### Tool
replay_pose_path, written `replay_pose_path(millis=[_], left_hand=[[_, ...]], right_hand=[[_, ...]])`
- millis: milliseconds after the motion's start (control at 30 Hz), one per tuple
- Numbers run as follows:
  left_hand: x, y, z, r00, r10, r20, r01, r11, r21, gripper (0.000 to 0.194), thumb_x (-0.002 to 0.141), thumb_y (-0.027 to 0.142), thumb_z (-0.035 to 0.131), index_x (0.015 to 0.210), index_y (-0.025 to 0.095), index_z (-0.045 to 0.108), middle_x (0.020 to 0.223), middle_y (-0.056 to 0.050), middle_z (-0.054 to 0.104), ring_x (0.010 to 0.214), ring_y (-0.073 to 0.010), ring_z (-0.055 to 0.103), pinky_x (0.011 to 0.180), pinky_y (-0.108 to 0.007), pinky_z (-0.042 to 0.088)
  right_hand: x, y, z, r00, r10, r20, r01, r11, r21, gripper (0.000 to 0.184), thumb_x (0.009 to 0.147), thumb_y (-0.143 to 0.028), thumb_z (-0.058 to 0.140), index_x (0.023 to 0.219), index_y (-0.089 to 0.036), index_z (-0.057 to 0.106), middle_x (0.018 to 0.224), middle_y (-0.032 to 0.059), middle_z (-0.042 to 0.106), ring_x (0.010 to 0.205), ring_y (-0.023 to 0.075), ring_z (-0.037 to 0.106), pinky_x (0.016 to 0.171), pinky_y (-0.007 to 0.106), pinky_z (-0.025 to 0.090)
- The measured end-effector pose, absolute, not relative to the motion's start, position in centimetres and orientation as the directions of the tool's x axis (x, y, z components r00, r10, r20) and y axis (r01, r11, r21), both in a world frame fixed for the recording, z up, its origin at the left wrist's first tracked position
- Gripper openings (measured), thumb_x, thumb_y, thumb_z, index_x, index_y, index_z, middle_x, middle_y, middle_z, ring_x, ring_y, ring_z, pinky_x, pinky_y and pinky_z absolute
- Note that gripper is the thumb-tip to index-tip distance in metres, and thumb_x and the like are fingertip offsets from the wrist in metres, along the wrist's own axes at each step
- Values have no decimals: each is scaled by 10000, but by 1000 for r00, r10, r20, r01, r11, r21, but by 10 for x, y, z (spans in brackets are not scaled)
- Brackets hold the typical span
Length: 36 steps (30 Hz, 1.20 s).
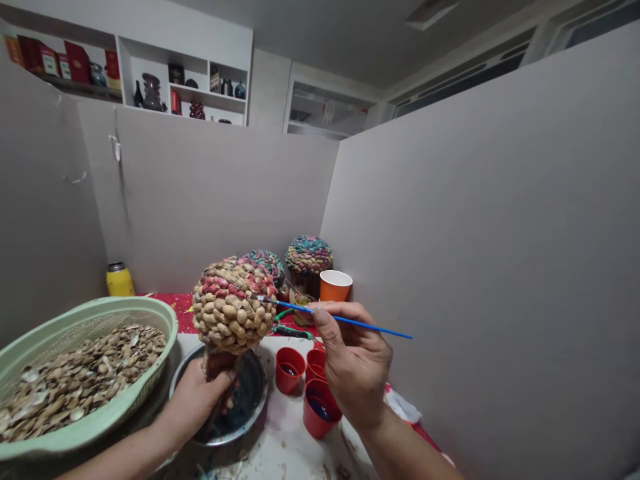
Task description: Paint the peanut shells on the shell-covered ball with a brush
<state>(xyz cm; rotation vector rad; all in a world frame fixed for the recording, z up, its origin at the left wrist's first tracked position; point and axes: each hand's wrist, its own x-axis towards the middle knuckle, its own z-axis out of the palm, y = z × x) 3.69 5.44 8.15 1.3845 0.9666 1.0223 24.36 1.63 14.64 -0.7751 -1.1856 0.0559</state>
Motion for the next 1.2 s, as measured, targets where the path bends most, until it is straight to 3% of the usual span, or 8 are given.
replay_pose_path(millis=[200, 667, 933, 1200], left_hand=[[37, 57, 79, 299, 952, 62, 12, -69, 998, 266, 702, 396, 793, 655, 194, 626, 506, 64, 552, 434, -131, 516, 444, -242, 416], [40, 51, 90, 231, 973, -1, -6, 2, 1000, 289, 668, 457, 776, 624, 214, 624, 426, 61, 571, 407, -128, 493, 447, -249, 431], [40, 51, 87, 241, 971, 15, 5, -17, 1000, 283, 675, 447, 771, 605, 221, 616, 411, 65, 561, 402, -132, 487, 439, -253, 417], [37, 51, 93, 264, 964, 2, 14, -6, 1000, 264, 692, 434, 762, 644, 210, 630, 457, 51, 601, 416, -128, 496, 447, -249, 429]], right_hand=[[240, 23, 142, 351, 379, 856, 381, 777, -501, 39, 912, -273, 719, 891, -242, 729, 837, -3, 758, 735, 154, 728, 738, 291, 596], [249, 20, 139, 344, 369, 863, 369, 792, -486, 34, 909, -214, 709, 888, -238, 721, 839, 10, 759, 773, 168, 737, 749, 312, 622], [248, 21, 140, 94, 249, 964, 353, 897, -266, 382, 879, -8, 666, 1121, -301, 711, 1028, 10, 795, 970, 190, 744, 907, 393, 605], [251, 23, 142, -3, 249, 968, 394, 890, -228, 402, 879, 0, 645, 1152, -290, 696, 1049, 28, 795, 972, 203, 753, 886, 411, 618]])
